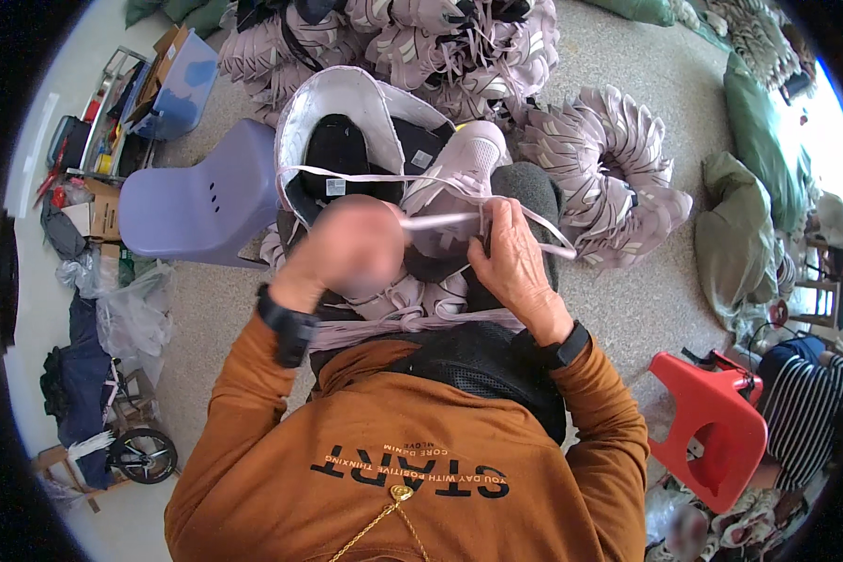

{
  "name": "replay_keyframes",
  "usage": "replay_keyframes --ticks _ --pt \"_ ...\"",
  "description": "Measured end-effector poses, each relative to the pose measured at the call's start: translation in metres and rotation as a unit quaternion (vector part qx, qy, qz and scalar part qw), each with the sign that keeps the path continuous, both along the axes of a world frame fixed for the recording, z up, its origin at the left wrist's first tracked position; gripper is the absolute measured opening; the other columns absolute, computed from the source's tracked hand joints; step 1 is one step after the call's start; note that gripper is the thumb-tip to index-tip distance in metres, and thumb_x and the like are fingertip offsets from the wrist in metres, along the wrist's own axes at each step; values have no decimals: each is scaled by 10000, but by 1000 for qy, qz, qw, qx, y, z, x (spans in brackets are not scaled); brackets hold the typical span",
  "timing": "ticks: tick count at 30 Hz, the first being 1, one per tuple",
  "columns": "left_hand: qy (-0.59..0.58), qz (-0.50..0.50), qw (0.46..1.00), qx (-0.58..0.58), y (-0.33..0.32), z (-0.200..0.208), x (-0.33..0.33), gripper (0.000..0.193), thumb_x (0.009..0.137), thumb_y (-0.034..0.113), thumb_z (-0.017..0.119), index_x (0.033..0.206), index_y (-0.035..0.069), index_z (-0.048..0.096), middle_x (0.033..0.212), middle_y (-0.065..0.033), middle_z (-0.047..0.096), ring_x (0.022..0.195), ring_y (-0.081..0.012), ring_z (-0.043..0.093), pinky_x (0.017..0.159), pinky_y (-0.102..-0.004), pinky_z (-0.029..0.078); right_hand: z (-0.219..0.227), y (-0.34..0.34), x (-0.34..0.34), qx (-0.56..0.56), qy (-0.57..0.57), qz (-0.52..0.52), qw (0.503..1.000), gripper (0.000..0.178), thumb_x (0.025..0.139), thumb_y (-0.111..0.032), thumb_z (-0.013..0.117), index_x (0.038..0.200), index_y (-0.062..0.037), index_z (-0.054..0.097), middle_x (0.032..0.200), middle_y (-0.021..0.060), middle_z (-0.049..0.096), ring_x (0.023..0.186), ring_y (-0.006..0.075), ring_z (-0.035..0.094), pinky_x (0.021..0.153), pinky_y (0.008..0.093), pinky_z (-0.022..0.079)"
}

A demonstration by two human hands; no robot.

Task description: The person sits on the floor and laces a light pink sneaker by hand, threading the laces through the eyelets and tying them. They then pick up a second sneaker and begin the same lacing process.

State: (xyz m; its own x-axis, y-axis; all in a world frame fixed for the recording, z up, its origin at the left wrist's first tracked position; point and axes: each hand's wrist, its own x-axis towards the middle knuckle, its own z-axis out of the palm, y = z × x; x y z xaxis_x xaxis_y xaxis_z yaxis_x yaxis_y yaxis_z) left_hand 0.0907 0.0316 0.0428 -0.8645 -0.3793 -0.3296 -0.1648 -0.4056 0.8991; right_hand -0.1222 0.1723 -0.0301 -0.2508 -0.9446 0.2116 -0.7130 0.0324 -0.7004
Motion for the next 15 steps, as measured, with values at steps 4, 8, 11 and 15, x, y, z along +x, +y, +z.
replay_keyframes --ticks 4,8,11,15 --pt "13 46 998 -41 -22 10 69 124 1000 98 582 977 13 670 757 8 627 627 -52 580 581 -197 493 10 -7 3 -59 19 -10 998 397 826 -116 717 1143 17 519 1131 218 533 1077 405 554 911 469 457" --pt "-149 42 952 -264 -9 -1 68 110 994 81 584 1001 17 674 806 10 646 655 -55 569 579 -205 481 7 -23 -15 -123 126 -60 983 258 881 -143 682 1080 0 600 1248 182 542 1217 373 500 1037 480 367" --pt "-144 70 848 -505 1 6 44 111 936 60 665 1038 17 661 845 -28 619 630 -95 570 577 -248 476 -13 -32 -33 -91 126 -18 988 149 902 -141 657 1004 -34 641 1171 120 599 1164 347 527 1000 448 377" --pt "-69 120 678 -722 10 -2 9 208 848 72 736 1039 40 661 918 -76 600 812 -250 610 744 -369 494 -8 -24 -28 -94 22 21 995 124 936 -135 635 985 -23 651 907 46 649 866 245 595 802 367 427"
